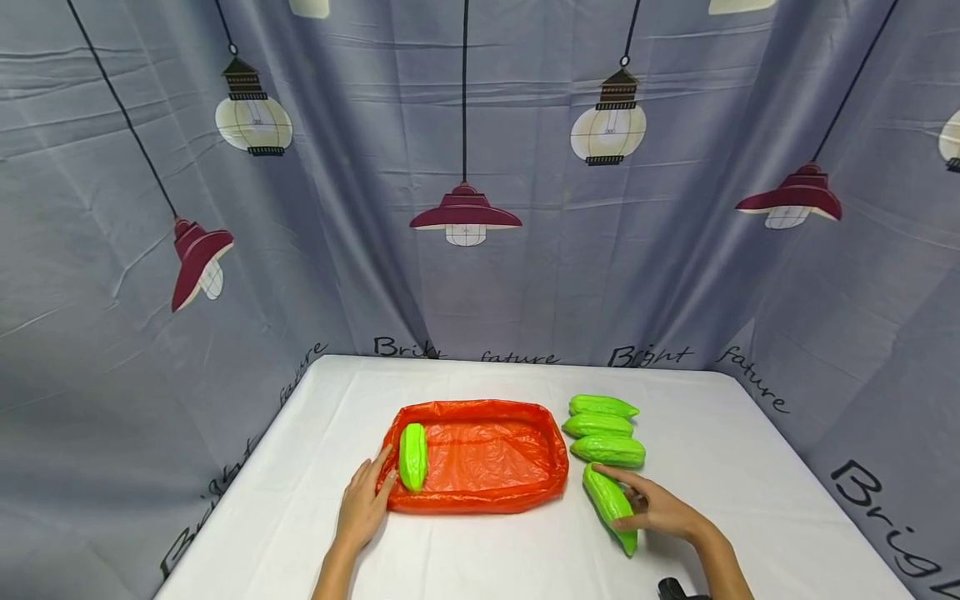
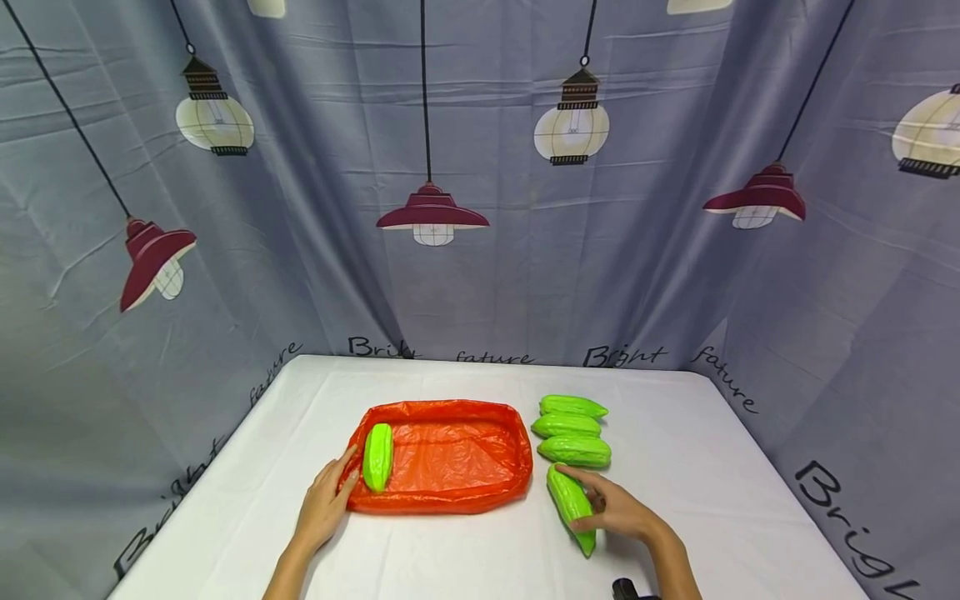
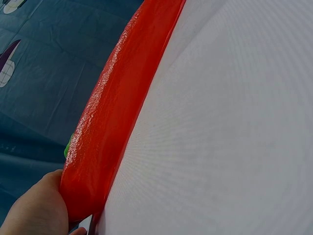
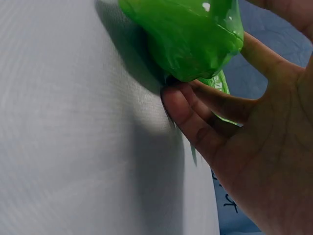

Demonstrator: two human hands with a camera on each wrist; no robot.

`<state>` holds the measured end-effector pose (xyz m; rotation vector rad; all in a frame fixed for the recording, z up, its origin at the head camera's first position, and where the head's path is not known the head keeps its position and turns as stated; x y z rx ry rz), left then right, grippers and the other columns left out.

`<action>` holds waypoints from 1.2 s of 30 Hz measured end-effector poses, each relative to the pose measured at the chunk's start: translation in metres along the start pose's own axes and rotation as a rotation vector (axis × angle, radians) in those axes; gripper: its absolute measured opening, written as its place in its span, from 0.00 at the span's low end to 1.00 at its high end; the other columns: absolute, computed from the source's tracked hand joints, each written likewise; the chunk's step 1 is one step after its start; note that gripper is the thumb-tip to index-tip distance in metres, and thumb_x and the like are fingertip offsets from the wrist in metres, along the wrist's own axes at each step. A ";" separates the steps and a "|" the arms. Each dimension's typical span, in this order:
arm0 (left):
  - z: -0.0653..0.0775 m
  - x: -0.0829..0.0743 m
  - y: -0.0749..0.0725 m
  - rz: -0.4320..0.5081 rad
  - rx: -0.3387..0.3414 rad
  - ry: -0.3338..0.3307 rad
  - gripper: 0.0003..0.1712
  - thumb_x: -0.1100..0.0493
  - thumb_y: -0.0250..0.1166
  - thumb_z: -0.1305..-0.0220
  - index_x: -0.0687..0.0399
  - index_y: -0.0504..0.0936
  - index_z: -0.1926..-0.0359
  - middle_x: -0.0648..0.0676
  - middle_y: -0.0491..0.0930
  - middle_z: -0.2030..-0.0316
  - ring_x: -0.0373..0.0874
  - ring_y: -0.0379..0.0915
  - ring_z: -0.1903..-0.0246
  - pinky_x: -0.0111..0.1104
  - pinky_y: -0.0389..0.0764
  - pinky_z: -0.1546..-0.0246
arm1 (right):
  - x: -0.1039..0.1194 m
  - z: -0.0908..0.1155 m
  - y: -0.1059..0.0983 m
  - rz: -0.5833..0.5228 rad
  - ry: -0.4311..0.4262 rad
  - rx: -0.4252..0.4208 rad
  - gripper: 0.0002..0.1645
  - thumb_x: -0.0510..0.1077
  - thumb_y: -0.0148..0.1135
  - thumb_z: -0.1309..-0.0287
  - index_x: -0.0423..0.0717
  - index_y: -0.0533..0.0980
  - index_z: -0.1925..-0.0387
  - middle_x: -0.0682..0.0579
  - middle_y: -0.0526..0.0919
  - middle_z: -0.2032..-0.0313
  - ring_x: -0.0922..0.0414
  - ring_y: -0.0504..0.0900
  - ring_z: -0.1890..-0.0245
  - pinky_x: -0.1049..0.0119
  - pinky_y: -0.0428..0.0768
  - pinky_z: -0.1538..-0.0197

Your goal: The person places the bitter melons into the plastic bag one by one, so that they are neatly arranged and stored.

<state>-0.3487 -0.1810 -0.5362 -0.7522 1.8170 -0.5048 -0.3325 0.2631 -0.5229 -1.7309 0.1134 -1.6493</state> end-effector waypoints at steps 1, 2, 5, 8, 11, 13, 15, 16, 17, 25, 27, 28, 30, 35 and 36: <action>0.000 0.000 0.000 0.001 -0.001 0.002 0.27 0.54 0.54 0.26 0.58 0.68 0.31 0.70 0.69 0.37 0.70 0.59 0.35 0.66 0.58 0.39 | 0.000 0.000 0.000 -0.005 0.006 -0.003 0.51 0.43 0.73 0.52 0.44 0.61 0.27 0.44 0.68 0.48 0.55 0.66 0.71 0.64 0.63 0.70; 0.000 -0.001 0.000 0.000 -0.004 0.006 0.26 0.55 0.54 0.26 0.59 0.68 0.31 0.70 0.70 0.37 0.70 0.59 0.35 0.67 0.58 0.39 | -0.001 0.000 0.000 -0.016 0.014 -0.005 0.52 0.43 0.74 0.52 0.44 0.60 0.27 0.45 0.68 0.48 0.55 0.66 0.71 0.64 0.63 0.70; -0.001 -0.001 0.000 0.000 -0.003 0.003 0.26 0.55 0.54 0.26 0.59 0.68 0.31 0.70 0.70 0.37 0.70 0.59 0.35 0.66 0.58 0.39 | -0.002 0.000 0.001 -0.038 0.036 -0.015 0.52 0.43 0.74 0.51 0.44 0.60 0.26 0.44 0.68 0.48 0.53 0.66 0.69 0.61 0.64 0.68; -0.001 0.000 0.001 0.005 0.002 -0.008 0.27 0.55 0.54 0.26 0.58 0.68 0.31 0.70 0.69 0.36 0.70 0.58 0.34 0.66 0.57 0.39 | -0.004 0.000 0.001 -0.038 0.063 -0.035 0.52 0.44 0.75 0.51 0.43 0.60 0.26 0.42 0.69 0.45 0.52 0.68 0.65 0.58 0.68 0.65; -0.002 0.001 0.002 0.011 0.010 -0.011 0.27 0.54 0.54 0.25 0.58 0.68 0.30 0.69 0.69 0.36 0.69 0.57 0.34 0.66 0.57 0.38 | -0.004 0.002 0.002 -0.014 0.079 -0.060 0.52 0.45 0.76 0.52 0.43 0.61 0.27 0.37 0.68 0.39 0.51 0.70 0.62 0.57 0.72 0.62; -0.003 0.000 0.003 0.013 0.013 -0.010 0.27 0.53 0.53 0.25 0.59 0.68 0.30 0.69 0.69 0.35 0.69 0.57 0.34 0.66 0.57 0.38 | -0.002 0.002 0.001 0.010 0.074 -0.078 0.53 0.46 0.77 0.53 0.44 0.62 0.28 0.35 0.67 0.36 0.51 0.72 0.60 0.56 0.74 0.60; -0.003 0.001 0.004 0.014 0.016 -0.012 0.27 0.53 0.53 0.25 0.59 0.68 0.30 0.68 0.69 0.35 0.70 0.57 0.34 0.66 0.57 0.38 | 0.002 0.003 0.000 0.034 0.057 -0.091 0.53 0.46 0.78 0.54 0.44 0.62 0.28 0.33 0.65 0.35 0.50 0.73 0.59 0.55 0.75 0.59; -0.003 0.001 0.004 0.013 0.018 -0.012 0.27 0.53 0.53 0.25 0.59 0.68 0.30 0.68 0.69 0.36 0.70 0.57 0.34 0.66 0.57 0.38 | 0.004 0.003 -0.001 0.043 0.047 -0.098 0.53 0.46 0.78 0.55 0.44 0.63 0.29 0.33 0.65 0.35 0.50 0.73 0.59 0.54 0.75 0.58; -0.004 0.001 0.005 0.012 0.020 -0.015 0.27 0.52 0.53 0.25 0.58 0.68 0.30 0.68 0.69 0.35 0.70 0.57 0.34 0.66 0.57 0.38 | 0.008 0.003 -0.002 0.048 0.026 -0.106 0.53 0.46 0.79 0.55 0.44 0.63 0.29 0.32 0.65 0.34 0.50 0.74 0.58 0.54 0.75 0.58; -0.004 0.001 -0.001 -0.005 -0.008 0.003 0.26 0.54 0.54 0.25 0.59 0.68 0.31 0.71 0.69 0.37 0.71 0.59 0.35 0.67 0.58 0.40 | 0.052 -0.015 -0.008 -0.004 -0.193 -0.181 0.53 0.41 0.79 0.54 0.46 0.62 0.28 0.36 0.66 0.35 0.47 0.77 0.55 0.56 0.78 0.53; -0.004 0.001 -0.001 -0.003 -0.014 0.007 0.26 0.55 0.54 0.26 0.59 0.68 0.31 0.71 0.69 0.37 0.71 0.59 0.35 0.67 0.59 0.40 | 0.066 -0.023 -0.009 -0.016 -0.241 -0.207 0.53 0.42 0.79 0.54 0.47 0.62 0.28 0.38 0.65 0.34 0.47 0.77 0.55 0.57 0.79 0.53; -0.004 0.001 -0.002 -0.002 -0.016 0.008 0.26 0.55 0.55 0.26 0.59 0.69 0.31 0.71 0.69 0.37 0.71 0.59 0.35 0.67 0.59 0.40 | 0.073 -0.027 -0.009 -0.019 -0.263 -0.220 0.53 0.42 0.79 0.54 0.47 0.62 0.28 0.38 0.64 0.33 0.46 0.77 0.54 0.57 0.79 0.52; -0.004 0.001 -0.001 0.000 -0.014 0.011 0.26 0.55 0.54 0.26 0.60 0.69 0.31 0.71 0.69 0.37 0.71 0.59 0.35 0.67 0.59 0.40 | 0.088 -0.035 -0.009 -0.019 -0.299 -0.247 0.53 0.42 0.79 0.54 0.48 0.62 0.28 0.39 0.64 0.33 0.46 0.76 0.55 0.57 0.79 0.52; -0.002 0.000 0.000 0.001 0.004 -0.005 0.27 0.53 0.53 0.25 0.59 0.68 0.31 0.69 0.69 0.36 0.70 0.58 0.35 0.67 0.58 0.39 | 0.117 -0.055 -0.006 -0.038 -0.339 -0.313 0.54 0.42 0.80 0.55 0.51 0.62 0.28 0.41 0.64 0.36 0.45 0.76 0.55 0.47 0.79 0.50; -0.001 0.000 0.000 -0.001 0.009 -0.007 0.27 0.53 0.53 0.25 0.59 0.68 0.31 0.68 0.69 0.36 0.70 0.58 0.34 0.67 0.58 0.39 | 0.123 -0.060 -0.004 -0.047 -0.346 -0.320 0.53 0.42 0.80 0.54 0.51 0.62 0.27 0.41 0.65 0.37 0.45 0.76 0.56 0.45 0.79 0.51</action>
Point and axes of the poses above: each hand's wrist, its own z-axis away from the middle knuckle, its own y-axis out of the palm, x = y × z, the point moved 8 cm from there along -z, towards the middle knuckle
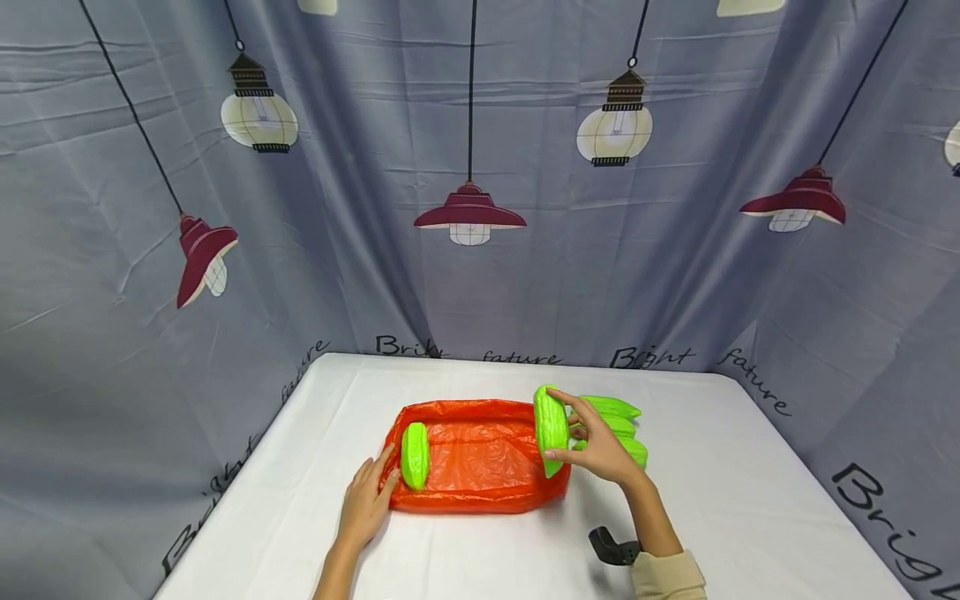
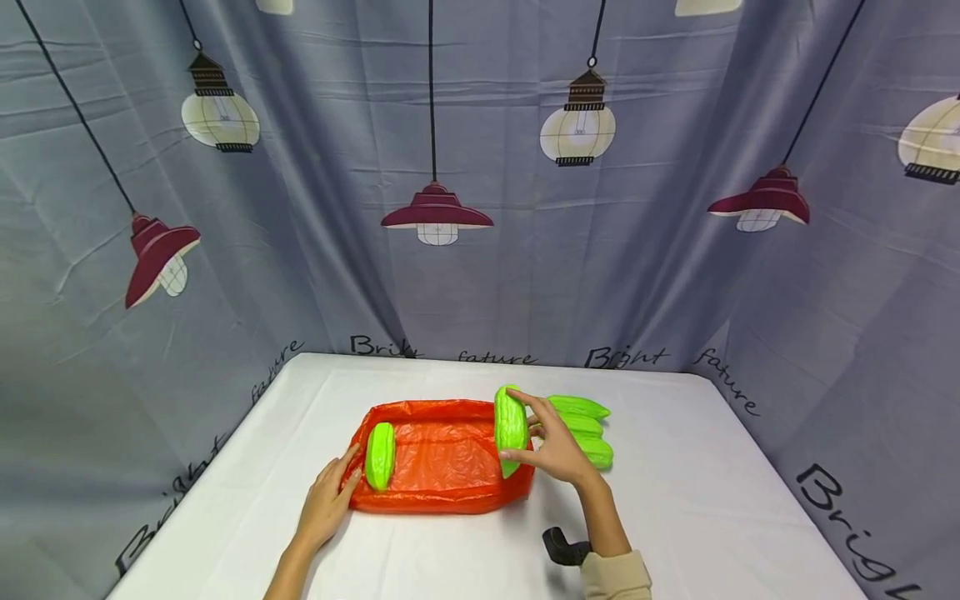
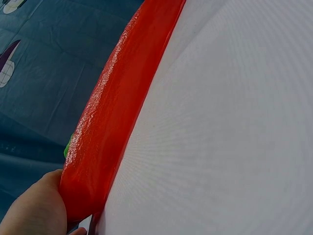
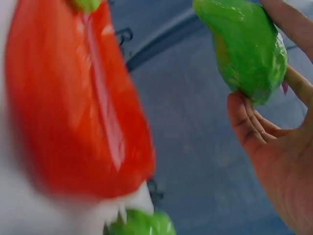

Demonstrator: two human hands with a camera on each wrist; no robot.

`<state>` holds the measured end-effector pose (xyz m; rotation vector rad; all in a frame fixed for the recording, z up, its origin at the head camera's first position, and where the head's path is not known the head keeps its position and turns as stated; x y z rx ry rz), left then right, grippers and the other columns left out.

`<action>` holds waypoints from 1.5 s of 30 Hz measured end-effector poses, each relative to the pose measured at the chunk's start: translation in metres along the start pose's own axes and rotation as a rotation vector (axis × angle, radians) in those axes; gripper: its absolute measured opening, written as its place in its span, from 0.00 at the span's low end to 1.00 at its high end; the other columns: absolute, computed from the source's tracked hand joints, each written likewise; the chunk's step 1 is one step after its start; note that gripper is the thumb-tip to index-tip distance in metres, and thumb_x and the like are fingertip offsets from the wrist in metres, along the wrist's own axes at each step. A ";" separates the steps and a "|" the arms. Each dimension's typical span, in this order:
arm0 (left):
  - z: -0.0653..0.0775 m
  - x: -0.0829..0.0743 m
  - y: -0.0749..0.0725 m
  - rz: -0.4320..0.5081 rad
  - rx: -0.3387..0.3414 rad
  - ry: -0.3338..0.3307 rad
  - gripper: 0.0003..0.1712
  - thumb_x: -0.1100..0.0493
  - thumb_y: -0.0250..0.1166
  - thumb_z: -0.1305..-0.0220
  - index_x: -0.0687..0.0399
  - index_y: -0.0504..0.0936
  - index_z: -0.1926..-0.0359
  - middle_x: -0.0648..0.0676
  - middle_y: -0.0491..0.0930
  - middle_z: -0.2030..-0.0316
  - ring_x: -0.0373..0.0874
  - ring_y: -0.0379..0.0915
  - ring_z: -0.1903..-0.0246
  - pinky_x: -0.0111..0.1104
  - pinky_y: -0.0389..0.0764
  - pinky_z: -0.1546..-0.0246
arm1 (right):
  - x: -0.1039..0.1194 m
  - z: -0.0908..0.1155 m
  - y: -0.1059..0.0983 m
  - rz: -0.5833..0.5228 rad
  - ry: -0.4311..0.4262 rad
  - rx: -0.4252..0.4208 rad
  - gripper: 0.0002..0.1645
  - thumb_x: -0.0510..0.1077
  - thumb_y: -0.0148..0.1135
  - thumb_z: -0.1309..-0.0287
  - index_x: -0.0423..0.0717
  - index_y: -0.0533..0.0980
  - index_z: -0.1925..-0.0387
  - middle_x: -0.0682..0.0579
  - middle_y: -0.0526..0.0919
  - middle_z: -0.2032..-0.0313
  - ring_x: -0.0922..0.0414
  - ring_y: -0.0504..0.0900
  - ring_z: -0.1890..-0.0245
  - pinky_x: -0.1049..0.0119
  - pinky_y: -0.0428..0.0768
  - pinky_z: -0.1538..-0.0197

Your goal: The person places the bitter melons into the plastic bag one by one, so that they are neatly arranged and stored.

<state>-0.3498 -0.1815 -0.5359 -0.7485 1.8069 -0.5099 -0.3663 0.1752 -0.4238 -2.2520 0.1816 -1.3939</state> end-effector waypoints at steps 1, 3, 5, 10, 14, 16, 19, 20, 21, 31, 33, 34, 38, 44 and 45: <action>0.000 0.000 0.000 0.000 0.002 -0.002 0.27 0.53 0.53 0.25 0.59 0.68 0.31 0.68 0.69 0.36 0.70 0.58 0.34 0.67 0.58 0.39 | 0.004 -0.006 0.004 -0.009 -0.007 -0.008 0.53 0.41 0.79 0.54 0.52 0.62 0.27 0.41 0.64 0.37 0.45 0.77 0.55 0.42 0.78 0.51; 0.000 0.000 -0.001 0.004 0.005 -0.005 0.27 0.53 0.53 0.25 0.59 0.68 0.31 0.68 0.69 0.36 0.70 0.58 0.34 0.67 0.58 0.39 | 0.013 -0.017 0.013 -0.021 -0.021 -0.015 0.53 0.40 0.79 0.54 0.53 0.62 0.27 0.41 0.65 0.38 0.46 0.77 0.56 0.42 0.79 0.52; 0.000 0.002 0.000 0.008 0.009 -0.012 0.27 0.53 0.53 0.25 0.59 0.68 0.30 0.68 0.69 0.35 0.70 0.57 0.34 0.67 0.57 0.39 | 0.021 -0.028 0.023 -0.019 -0.030 -0.018 0.53 0.39 0.79 0.53 0.51 0.62 0.27 0.40 0.65 0.39 0.47 0.77 0.56 0.46 0.81 0.54; 0.000 0.004 0.002 0.008 0.011 -0.021 0.27 0.53 0.53 0.25 0.58 0.68 0.30 0.67 0.69 0.35 0.70 0.58 0.34 0.67 0.57 0.39 | 0.034 -0.052 0.057 -0.033 -0.015 0.013 0.53 0.35 0.76 0.51 0.43 0.59 0.26 0.35 0.64 0.39 0.47 0.76 0.58 0.57 0.83 0.60; 0.000 0.002 0.001 0.006 0.001 -0.003 0.27 0.52 0.53 0.25 0.59 0.69 0.31 0.68 0.70 0.36 0.70 0.58 0.35 0.67 0.58 0.39 | 0.036 -0.064 0.083 -0.086 0.016 0.053 0.52 0.35 0.75 0.49 0.43 0.58 0.26 0.34 0.63 0.38 0.48 0.78 0.59 0.61 0.82 0.63; 0.000 0.002 0.002 0.008 -0.003 0.003 0.27 0.53 0.54 0.25 0.59 0.69 0.31 0.68 0.70 0.36 0.70 0.58 0.35 0.66 0.58 0.39 | 0.034 -0.068 0.094 -0.104 0.020 0.066 0.52 0.36 0.75 0.49 0.45 0.58 0.26 0.35 0.64 0.38 0.50 0.78 0.60 0.62 0.82 0.63; 0.000 0.001 0.002 0.011 -0.007 0.009 0.27 0.54 0.54 0.25 0.59 0.68 0.31 0.69 0.70 0.36 0.70 0.58 0.35 0.66 0.58 0.39 | 0.030 -0.072 0.109 -0.107 0.024 0.080 0.52 0.39 0.76 0.49 0.49 0.60 0.26 0.39 0.67 0.39 0.52 0.77 0.61 0.62 0.81 0.62; 0.000 0.001 0.002 0.010 -0.009 0.012 0.27 0.54 0.54 0.26 0.59 0.68 0.31 0.69 0.70 0.36 0.70 0.58 0.35 0.66 0.57 0.39 | 0.028 -0.073 0.114 -0.111 0.026 0.086 0.52 0.40 0.76 0.49 0.49 0.60 0.26 0.39 0.68 0.39 0.51 0.77 0.61 0.61 0.81 0.62; 0.000 0.000 0.002 0.011 -0.011 0.013 0.27 0.54 0.54 0.26 0.59 0.68 0.31 0.69 0.69 0.36 0.71 0.58 0.35 0.66 0.57 0.39 | 0.025 -0.074 0.118 -0.110 0.033 0.092 0.52 0.41 0.77 0.49 0.50 0.60 0.26 0.40 0.68 0.39 0.51 0.77 0.60 0.61 0.81 0.63; 0.001 -0.001 0.000 0.000 -0.015 0.030 0.26 0.54 0.53 0.25 0.59 0.69 0.31 0.70 0.70 0.37 0.71 0.59 0.35 0.67 0.58 0.40 | -0.013 -0.073 0.156 -0.069 0.116 0.185 0.52 0.44 0.76 0.48 0.49 0.59 0.26 0.39 0.71 0.38 0.48 0.79 0.55 0.61 0.81 0.59; 0.001 -0.003 -0.001 -0.002 -0.030 0.047 0.26 0.53 0.53 0.25 0.59 0.69 0.32 0.70 0.71 0.38 0.71 0.60 0.36 0.67 0.59 0.40 | -0.020 -0.072 0.162 -0.073 0.135 0.204 0.52 0.44 0.76 0.48 0.50 0.59 0.26 0.38 0.71 0.39 0.49 0.80 0.59 0.62 0.81 0.60; 0.001 -0.004 -0.002 0.002 -0.043 0.059 0.26 0.53 0.53 0.25 0.60 0.70 0.32 0.71 0.71 0.39 0.72 0.61 0.37 0.67 0.59 0.41 | -0.023 -0.072 0.164 -0.079 0.140 0.215 0.52 0.43 0.76 0.48 0.49 0.59 0.26 0.37 0.71 0.39 0.50 0.80 0.61 0.62 0.81 0.60; 0.003 -0.007 -0.004 0.002 -0.094 0.094 0.25 0.52 0.54 0.25 0.58 0.70 0.33 0.71 0.73 0.41 0.71 0.63 0.39 0.67 0.62 0.44 | -0.029 -0.069 0.174 -0.104 0.156 0.244 0.53 0.42 0.76 0.49 0.45 0.58 0.26 0.33 0.70 0.39 0.55 0.81 0.68 0.64 0.82 0.64; 0.001 -0.003 -0.001 0.006 -0.028 0.043 0.26 0.54 0.55 0.26 0.60 0.69 0.32 0.70 0.71 0.38 0.71 0.60 0.36 0.67 0.59 0.40 | -0.031 -0.068 0.181 -0.073 0.148 0.245 0.52 0.42 0.76 0.49 0.42 0.58 0.27 0.33 0.71 0.40 0.55 0.80 0.66 0.62 0.82 0.61; 0.001 -0.002 0.000 0.002 -0.013 0.031 0.26 0.54 0.54 0.26 0.60 0.69 0.32 0.70 0.70 0.37 0.71 0.60 0.36 0.67 0.59 0.40 | -0.031 -0.068 0.182 -0.058 0.143 0.243 0.52 0.42 0.76 0.49 0.42 0.59 0.27 0.33 0.71 0.40 0.55 0.80 0.65 0.61 0.81 0.59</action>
Point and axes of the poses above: each hand's wrist, its own z-axis away from the middle knuckle, its own y-axis out of the palm, x = y × z, the point moved 8 cm from there along -z, towards the middle knuckle
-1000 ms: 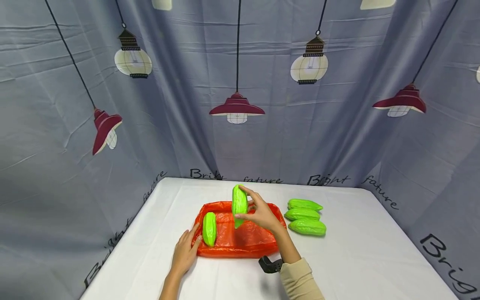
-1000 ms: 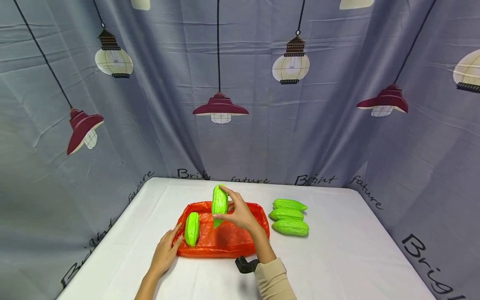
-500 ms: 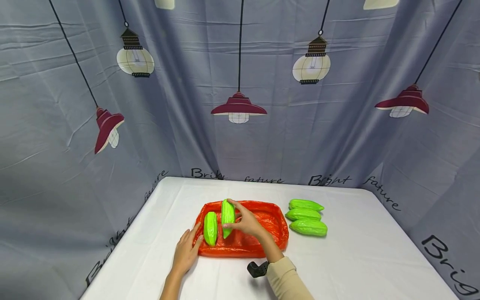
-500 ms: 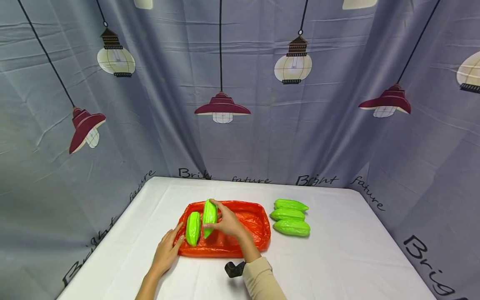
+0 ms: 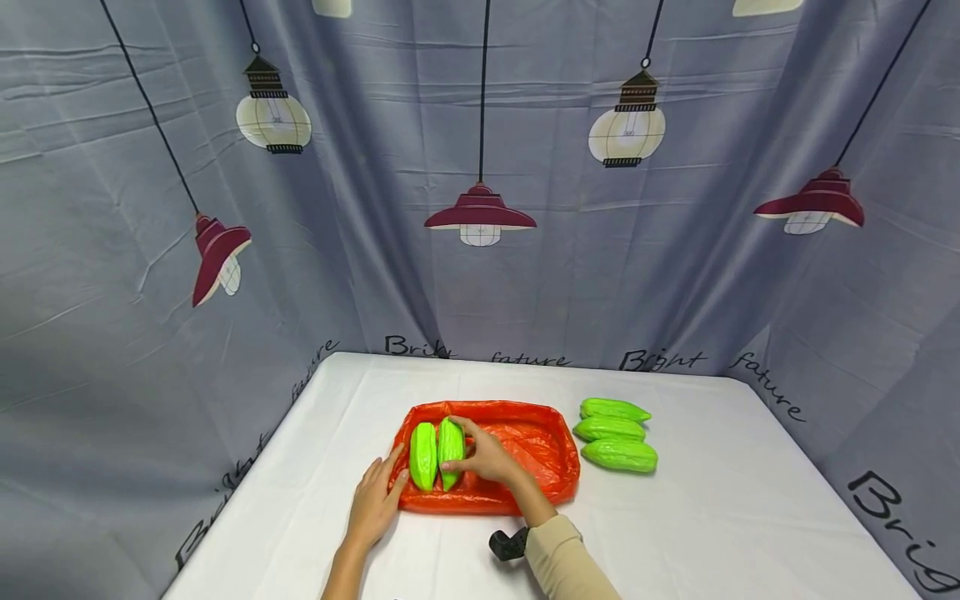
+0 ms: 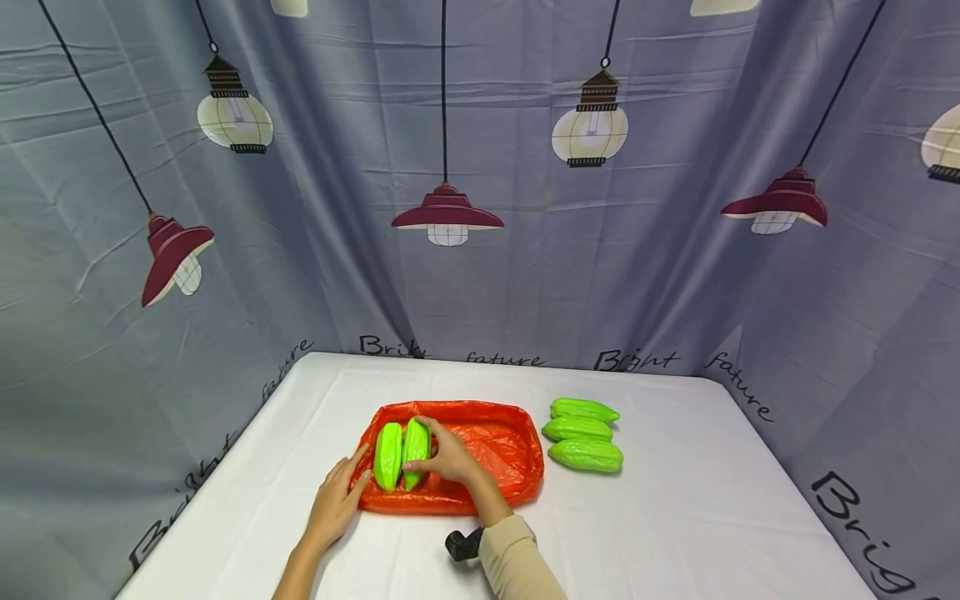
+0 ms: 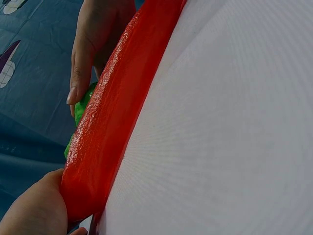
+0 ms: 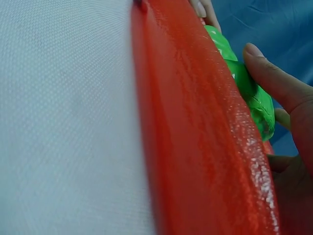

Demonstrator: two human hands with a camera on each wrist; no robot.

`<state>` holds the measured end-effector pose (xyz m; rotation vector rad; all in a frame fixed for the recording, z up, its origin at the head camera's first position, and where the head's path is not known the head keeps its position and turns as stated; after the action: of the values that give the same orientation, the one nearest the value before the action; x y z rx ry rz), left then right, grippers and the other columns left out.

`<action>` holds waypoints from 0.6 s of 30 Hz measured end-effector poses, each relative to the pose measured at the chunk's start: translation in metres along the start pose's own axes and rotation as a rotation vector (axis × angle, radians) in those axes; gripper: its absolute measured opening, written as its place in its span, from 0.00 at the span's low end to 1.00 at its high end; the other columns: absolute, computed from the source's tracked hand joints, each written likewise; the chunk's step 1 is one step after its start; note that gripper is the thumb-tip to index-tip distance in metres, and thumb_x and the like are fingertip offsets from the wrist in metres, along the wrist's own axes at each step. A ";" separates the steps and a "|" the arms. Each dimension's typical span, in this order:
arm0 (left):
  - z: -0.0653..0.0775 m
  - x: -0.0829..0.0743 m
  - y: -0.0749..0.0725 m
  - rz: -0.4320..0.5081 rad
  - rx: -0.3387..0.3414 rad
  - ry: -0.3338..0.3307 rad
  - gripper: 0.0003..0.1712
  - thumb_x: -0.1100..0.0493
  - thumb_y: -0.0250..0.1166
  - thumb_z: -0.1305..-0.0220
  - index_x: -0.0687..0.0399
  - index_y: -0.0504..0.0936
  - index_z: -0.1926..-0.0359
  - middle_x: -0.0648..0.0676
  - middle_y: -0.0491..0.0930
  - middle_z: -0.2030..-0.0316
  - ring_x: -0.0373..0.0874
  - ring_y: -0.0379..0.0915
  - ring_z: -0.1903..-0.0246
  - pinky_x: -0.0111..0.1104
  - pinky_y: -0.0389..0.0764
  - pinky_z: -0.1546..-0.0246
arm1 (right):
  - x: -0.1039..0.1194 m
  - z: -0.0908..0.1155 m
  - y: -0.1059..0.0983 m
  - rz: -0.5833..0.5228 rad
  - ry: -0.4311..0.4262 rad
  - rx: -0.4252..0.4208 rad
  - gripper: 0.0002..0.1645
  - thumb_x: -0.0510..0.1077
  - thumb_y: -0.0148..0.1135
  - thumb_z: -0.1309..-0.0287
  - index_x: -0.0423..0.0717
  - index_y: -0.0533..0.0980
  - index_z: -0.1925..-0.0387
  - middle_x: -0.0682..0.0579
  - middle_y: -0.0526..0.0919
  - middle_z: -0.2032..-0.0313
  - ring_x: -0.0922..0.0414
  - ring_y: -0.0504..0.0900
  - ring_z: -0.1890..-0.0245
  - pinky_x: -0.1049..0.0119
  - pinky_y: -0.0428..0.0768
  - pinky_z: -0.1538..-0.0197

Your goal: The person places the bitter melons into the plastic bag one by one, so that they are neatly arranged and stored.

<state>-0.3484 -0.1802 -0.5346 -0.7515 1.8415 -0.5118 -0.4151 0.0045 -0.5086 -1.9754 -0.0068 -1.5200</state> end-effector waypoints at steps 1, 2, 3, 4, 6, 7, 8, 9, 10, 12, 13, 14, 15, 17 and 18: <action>0.000 0.000 0.000 -0.004 0.008 -0.004 0.26 0.55 0.54 0.26 0.60 0.69 0.32 0.70 0.70 0.37 0.71 0.59 0.35 0.67 0.59 0.40 | 0.000 0.000 0.000 0.015 0.000 -0.004 0.52 0.43 0.77 0.49 0.42 0.59 0.27 0.34 0.72 0.40 0.55 0.80 0.63 0.60 0.80 0.57; 0.000 -0.001 0.000 -0.005 0.017 -0.010 0.26 0.54 0.54 0.26 0.59 0.69 0.31 0.69 0.70 0.37 0.70 0.59 0.35 0.66 0.59 0.39 | -0.001 -0.001 0.001 0.030 0.002 -0.007 0.52 0.44 0.77 0.49 0.42 0.60 0.27 0.34 0.73 0.41 0.54 0.79 0.61 0.58 0.80 0.55; 0.000 -0.001 0.000 -0.004 0.017 -0.011 0.26 0.55 0.54 0.26 0.59 0.69 0.31 0.69 0.70 0.37 0.70 0.59 0.35 0.66 0.58 0.39 | -0.001 -0.001 0.001 0.045 0.001 -0.010 0.52 0.44 0.77 0.50 0.42 0.60 0.28 0.35 0.73 0.41 0.53 0.78 0.59 0.56 0.79 0.53; 0.000 -0.001 0.000 -0.001 0.017 -0.012 0.26 0.55 0.54 0.26 0.59 0.69 0.31 0.69 0.70 0.37 0.70 0.59 0.35 0.66 0.58 0.39 | -0.002 -0.001 0.001 0.057 0.001 -0.009 0.51 0.45 0.77 0.50 0.42 0.60 0.28 0.36 0.74 0.42 0.52 0.78 0.57 0.54 0.78 0.51; 0.000 0.000 0.001 0.001 0.019 -0.015 0.26 0.55 0.54 0.26 0.60 0.69 0.31 0.69 0.70 0.37 0.70 0.58 0.35 0.66 0.57 0.39 | -0.002 0.000 0.002 0.082 0.004 -0.007 0.51 0.46 0.77 0.50 0.42 0.61 0.28 0.37 0.74 0.42 0.49 0.77 0.52 0.50 0.76 0.47; 0.000 0.000 0.001 0.005 0.020 -0.020 0.27 0.55 0.54 0.26 0.59 0.68 0.31 0.69 0.70 0.36 0.70 0.58 0.34 0.66 0.57 0.38 | -0.002 0.000 0.002 0.088 0.007 -0.003 0.51 0.46 0.77 0.50 0.42 0.61 0.28 0.37 0.74 0.41 0.47 0.76 0.51 0.48 0.75 0.45; 0.000 0.000 0.001 0.006 0.018 -0.020 0.27 0.55 0.54 0.26 0.59 0.68 0.31 0.69 0.70 0.36 0.70 0.58 0.34 0.66 0.57 0.38 | -0.002 0.000 0.003 0.096 0.006 -0.001 0.51 0.47 0.77 0.49 0.41 0.61 0.28 0.37 0.74 0.40 0.45 0.76 0.48 0.46 0.74 0.43; 0.000 0.000 0.001 0.007 0.017 -0.020 0.26 0.55 0.54 0.26 0.59 0.68 0.31 0.69 0.70 0.36 0.70 0.58 0.34 0.66 0.57 0.38 | -0.002 0.000 0.003 0.104 0.006 0.002 0.51 0.47 0.77 0.49 0.41 0.61 0.28 0.37 0.73 0.39 0.45 0.75 0.47 0.45 0.73 0.42; 0.000 0.000 0.001 0.007 0.015 -0.019 0.26 0.55 0.54 0.25 0.59 0.68 0.31 0.69 0.70 0.36 0.70 0.58 0.34 0.66 0.57 0.38 | -0.002 0.000 0.004 0.114 0.005 0.005 0.51 0.48 0.76 0.49 0.41 0.61 0.28 0.37 0.73 0.39 0.45 0.74 0.46 0.46 0.73 0.41; 0.000 0.001 0.001 0.005 0.013 -0.016 0.26 0.55 0.54 0.26 0.60 0.69 0.31 0.70 0.70 0.37 0.70 0.58 0.35 0.66 0.57 0.39 | -0.002 -0.001 0.005 0.124 0.007 0.013 0.52 0.48 0.76 0.48 0.41 0.60 0.27 0.38 0.74 0.40 0.47 0.77 0.50 0.48 0.76 0.44; 0.000 0.001 0.002 0.004 0.015 -0.018 0.26 0.55 0.54 0.26 0.60 0.68 0.31 0.70 0.69 0.37 0.70 0.58 0.35 0.66 0.57 0.39 | -0.002 -0.001 0.005 0.133 0.003 0.017 0.52 0.48 0.76 0.48 0.41 0.60 0.27 0.38 0.76 0.42 0.49 0.78 0.53 0.51 0.78 0.47; -0.001 0.001 0.002 0.004 0.017 -0.020 0.27 0.55 0.54 0.26 0.60 0.68 0.31 0.70 0.69 0.36 0.70 0.58 0.35 0.66 0.57 0.39 | -0.002 -0.001 0.005 0.137 0.001 0.021 0.52 0.48 0.76 0.48 0.40 0.60 0.27 0.39 0.77 0.44 0.51 0.79 0.57 0.55 0.79 0.51; 0.000 0.002 0.003 0.005 0.022 -0.026 0.27 0.55 0.54 0.26 0.59 0.68 0.31 0.70 0.69 0.36 0.70 0.58 0.34 0.66 0.57 0.38 | -0.002 -0.001 0.006 0.138 0.001 0.026 0.52 0.48 0.76 0.48 0.40 0.60 0.27 0.40 0.78 0.47 0.54 0.79 0.61 0.59 0.80 0.55; 0.000 0.003 0.003 0.005 0.026 -0.030 0.27 0.55 0.54 0.26 0.59 0.68 0.30 0.69 0.69 0.36 0.70 0.57 0.34 0.66 0.57 0.38 | -0.003 -0.002 0.006 0.138 -0.007 0.035 0.52 0.46 0.75 0.47 0.39 0.59 0.27 0.42 0.79 0.52 0.57 0.79 0.68 0.64 0.79 0.63; 0.000 0.004 0.004 0.008 0.030 -0.036 0.27 0.54 0.54 0.26 0.59 0.68 0.30 0.69 0.69 0.35 0.70 0.57 0.34 0.66 0.56 0.37 | -0.003 -0.002 0.006 0.137 -0.009 0.038 0.52 0.46 0.75 0.47 0.39 0.59 0.27 0.42 0.79 0.53 0.59 0.78 0.69 0.66 0.78 0.64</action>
<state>-0.3505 -0.1802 -0.5393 -0.7288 1.7990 -0.5160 -0.4154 -0.0007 -0.5137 -1.9127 0.0936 -1.4130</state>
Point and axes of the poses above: each hand's wrist, its own z-axis away from the middle knuckle, its own y-axis out of the palm, x = y × z, the point moved 8 cm from there along -z, towards the middle knuckle
